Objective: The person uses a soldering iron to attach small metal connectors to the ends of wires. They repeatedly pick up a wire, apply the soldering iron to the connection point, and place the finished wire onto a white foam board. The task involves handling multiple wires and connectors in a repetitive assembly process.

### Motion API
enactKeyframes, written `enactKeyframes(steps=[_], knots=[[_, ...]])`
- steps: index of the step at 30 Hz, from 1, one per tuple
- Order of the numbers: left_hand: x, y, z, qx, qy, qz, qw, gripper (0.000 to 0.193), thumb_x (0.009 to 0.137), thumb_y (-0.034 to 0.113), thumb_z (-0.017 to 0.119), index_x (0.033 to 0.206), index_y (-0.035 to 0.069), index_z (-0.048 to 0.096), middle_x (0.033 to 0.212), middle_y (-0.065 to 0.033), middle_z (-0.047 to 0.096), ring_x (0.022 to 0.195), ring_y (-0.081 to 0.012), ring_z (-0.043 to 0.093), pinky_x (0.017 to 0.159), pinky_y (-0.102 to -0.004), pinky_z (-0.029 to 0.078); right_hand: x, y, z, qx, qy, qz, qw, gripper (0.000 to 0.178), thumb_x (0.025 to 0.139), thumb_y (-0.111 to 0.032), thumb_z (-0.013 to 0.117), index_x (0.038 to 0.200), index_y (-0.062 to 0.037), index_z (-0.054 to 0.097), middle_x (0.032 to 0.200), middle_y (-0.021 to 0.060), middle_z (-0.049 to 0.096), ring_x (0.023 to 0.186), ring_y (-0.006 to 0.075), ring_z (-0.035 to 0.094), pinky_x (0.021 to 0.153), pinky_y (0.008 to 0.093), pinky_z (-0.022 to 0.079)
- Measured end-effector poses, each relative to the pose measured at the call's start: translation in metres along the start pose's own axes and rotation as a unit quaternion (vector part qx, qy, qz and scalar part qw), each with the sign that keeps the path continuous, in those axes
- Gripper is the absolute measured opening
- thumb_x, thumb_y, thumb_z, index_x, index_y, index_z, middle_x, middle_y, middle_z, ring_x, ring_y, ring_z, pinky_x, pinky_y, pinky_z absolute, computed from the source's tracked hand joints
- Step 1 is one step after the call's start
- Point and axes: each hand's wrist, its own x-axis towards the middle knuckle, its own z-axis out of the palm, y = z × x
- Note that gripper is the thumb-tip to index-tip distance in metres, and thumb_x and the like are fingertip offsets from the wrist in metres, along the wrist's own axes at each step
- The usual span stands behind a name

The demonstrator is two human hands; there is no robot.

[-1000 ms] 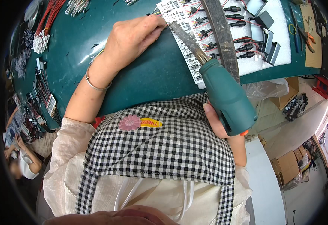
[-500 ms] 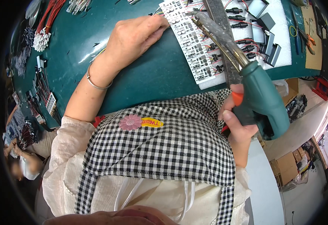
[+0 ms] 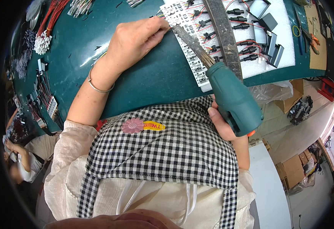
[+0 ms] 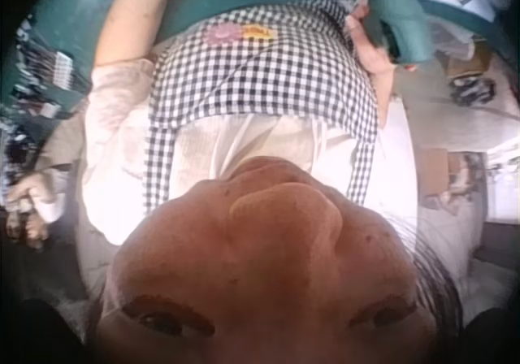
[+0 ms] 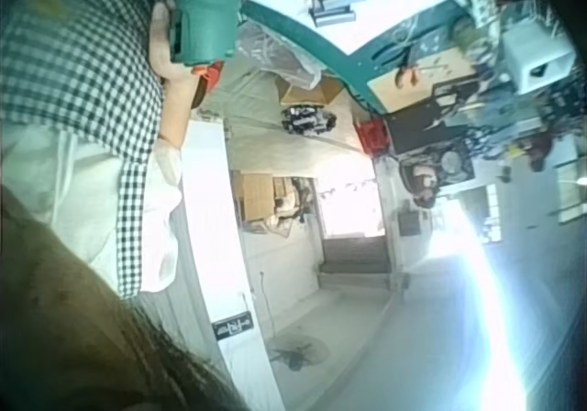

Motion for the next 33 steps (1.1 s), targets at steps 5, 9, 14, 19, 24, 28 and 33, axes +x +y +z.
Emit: enactKeyframes(steps=[5, 9, 14, 19, 24, 28, 33], knots=[[0.000, -0.001, 0.001, -0.002, 0.003, 0.002, 1.000, 0.016, 0.074, 0.003, 0.067, 0.087, 0.006, 0.058, 0.071, -0.0074, 0.062, 0.059, -0.0222, 0.061, 0.051, -0.0305, 0.048, -0.003, -0.003, -0.002, -0.009, 0.012, 0.067, 0.998, 0.027, 0.071, 0.005, 0.065, 0.096, -0.0020, 0.061, 0.082, 0.0054, 0.062, 0.074, 0.0160, 0.058, 0.067, 0.0286, 0.047], [0.000, -0.001, 0.001, -0.007, 0.004, 0.004, 1.000, 0.017, 0.073, 0.003, 0.067, 0.087, 0.006, 0.058, 0.072, -0.0075, 0.062, 0.060, -0.0226, 0.061, 0.052, -0.0306, 0.049, -0.003, -0.002, -0.004, -0.096, -0.002, 0.042, 0.995, 0.021, 0.069, 0.002, 0.067, 0.089, -0.0032, 0.062, 0.079, 0.0058, 0.062, 0.071, 0.0180, 0.059, 0.066, 0.0295, 0.048], [0.000, -0.002, 0.001, -0.009, 0.006, 0.006, 1.000, 0.017, 0.073, 0.002, 0.067, 0.088, 0.006, 0.059, 0.072, -0.0074, 0.062, 0.061, -0.0224, 0.061, 0.052, -0.0307, 0.048, -0.002, -0.004, -0.004, -0.100, -0.002, 0.040, 0.994, 0.017, 0.067, -0.003, 0.069, 0.083, -0.0058, 0.063, 0.076, 0.0061, 0.063, 0.067, 0.0213, 0.060, 0.064, 0.0328, 0.049], [0.000, -0.001, 0.001, -0.013, 0.007, 0.003, 1.000, 0.017, 0.073, 0.002, 0.067, 0.088, 0.007, 0.059, 0.072, -0.0069, 0.062, 0.060, -0.0218, 0.061, 0.052, -0.0305, 0.048, 0.001, -0.004, -0.007, -0.202, -0.019, -0.028, 0.979, 0.018, 0.065, -0.007, 0.070, 0.082, -0.0076, 0.063, 0.075, 0.0066, 0.063, 0.065, 0.0235, 0.061, 0.062, 0.0332, 0.049], [0.000, -0.002, 0.002, -0.017, 0.006, -0.001, 1.000, 0.017, 0.074, 0.003, 0.067, 0.087, 0.007, 0.059, 0.072, -0.0067, 0.062, 0.060, -0.0215, 0.061, 0.052, -0.0301, 0.048, 0.001, 0.020, -0.014, -0.234, -0.023, -0.094, 0.967, 0.019, 0.066, -0.008, 0.069, 0.083, -0.0048, 0.062, 0.071, 0.0059, 0.060, 0.060, 0.0204, 0.058, 0.058, 0.0294, 0.047], [0.000, -0.001, 0.000, -0.017, 0.005, -0.001, 1.000, 0.016, 0.074, 0.003, 0.067, 0.088, 0.007, 0.059, 0.072, -0.0068, 0.063, 0.061, -0.0213, 0.061, 0.052, -0.0298, 0.048, 0.008, 0.012, -0.009, -0.205, -0.017, -0.102, 0.973, 0.012, 0.068, -0.004, 0.067, 0.078, -0.0046, 0.061, 0.068, 0.0042, 0.056, 0.062, 0.0189, 0.055, 0.063, 0.0286, 0.044], [0.000, -0.001, 0.001, -0.014, 0.003, 0.000, 1.000, 0.016, 0.074, 0.004, 0.067, 0.088, 0.007, 0.060, 0.073, -0.0072, 0.063, 0.061, -0.0215, 0.062, 0.052, -0.0302, 0.049, 0.006, 0.012, -0.013, -0.195, -0.017, -0.125, 0.973, 0.025, 0.068, -0.003, 0.067, 0.091, -0.0009, 0.060, 0.067, 0.0056, 0.057, 0.060, 0.0182, 0.056, 0.060, 0.0288, 0.045]])
